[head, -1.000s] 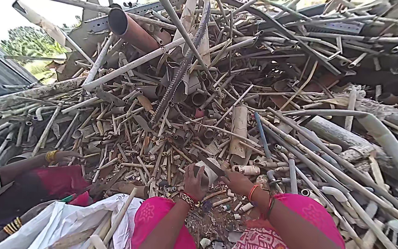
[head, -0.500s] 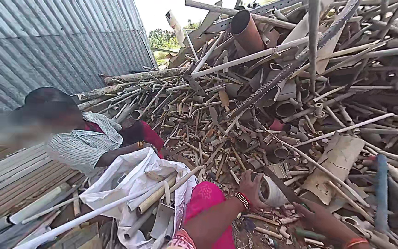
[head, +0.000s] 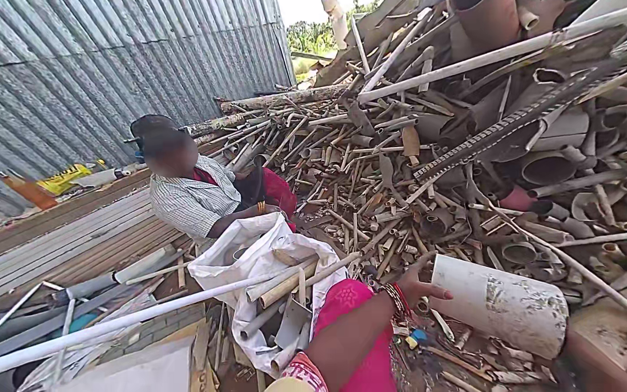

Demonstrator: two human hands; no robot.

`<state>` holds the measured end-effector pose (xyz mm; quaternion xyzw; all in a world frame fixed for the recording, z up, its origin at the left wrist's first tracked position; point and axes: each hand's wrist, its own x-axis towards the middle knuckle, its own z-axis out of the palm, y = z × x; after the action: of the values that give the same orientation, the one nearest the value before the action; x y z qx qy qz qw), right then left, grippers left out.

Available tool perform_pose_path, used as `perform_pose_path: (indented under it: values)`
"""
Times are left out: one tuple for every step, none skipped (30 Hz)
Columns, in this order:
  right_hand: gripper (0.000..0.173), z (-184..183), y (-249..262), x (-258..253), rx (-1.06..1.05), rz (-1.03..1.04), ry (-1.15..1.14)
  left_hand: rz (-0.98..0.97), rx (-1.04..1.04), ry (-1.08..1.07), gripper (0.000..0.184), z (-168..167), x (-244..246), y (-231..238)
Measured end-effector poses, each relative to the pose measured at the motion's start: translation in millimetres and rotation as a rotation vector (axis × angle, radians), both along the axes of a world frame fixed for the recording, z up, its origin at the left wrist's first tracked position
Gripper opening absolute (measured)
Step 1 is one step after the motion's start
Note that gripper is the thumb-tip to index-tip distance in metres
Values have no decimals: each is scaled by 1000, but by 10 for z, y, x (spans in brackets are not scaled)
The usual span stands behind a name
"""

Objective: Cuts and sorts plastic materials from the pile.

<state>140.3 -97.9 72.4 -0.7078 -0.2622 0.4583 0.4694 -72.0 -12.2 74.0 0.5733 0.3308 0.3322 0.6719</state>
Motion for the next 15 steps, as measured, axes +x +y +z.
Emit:
perform_pose_path:
  values:
    - [49, -76, 40, -8, 162, 11, 89, 9, -34, -75, 87, -30, -26, 43]
    - [54, -197, 81, 5, 365, 46, 167, -12, -71, -135, 83, -55, -48, 82]
    - [56, -309, 113, 26, 539, 84, 218, -54, -114, -173, 79, -57, -65, 102]
    - [56, -410, 139, 79, 617, 109, 250, -74, -157, -200, 74, -77, -52, 122]
    - [52, -412, 137, 71, 604, 89, 276, -63, -171, -214, 71, -104, -12, 145]
    - [38, -380, 139, 34, 512, 22, 296, -26, -156, -198, 71, -125, 41, 166]
    - [27, -431, 167, 72, 440, -18, 324, 30, -136, -149, 73, -129, 91, 192]
    - [19, -509, 197, 135, 394, -25, 323, 87, -115, -54, 78, -141, 136, 228]
    - [19, -580, 228, 194, 378, -26, 304, 130, -87, 69, 84, -171, 182, 264]
    - [25, -636, 262, 245, 377, -34, 263, 171, -57, 209, 87, -203, 223, 283]
    - [36, -687, 299, 282, 371, -55, 192, 194, -56, 353, 84, -219, 252, 269]
    - [48, -700, 320, 281, 356, -80, 104, 181, -113, 451, 79, -218, 285, 226]
    - [56, -702, 326, 256, 340, -107, 19, 155, -210, 476, 71, -222, 339, 162]
    - [62, -724, 325, 223, 337, -136, -75, 114, -334, 430, 66, -233, 408, 85]
    - [67, -751, 315, 189, 347, -152, -172, 72, -435, 361, 65, -244, 477, 14]
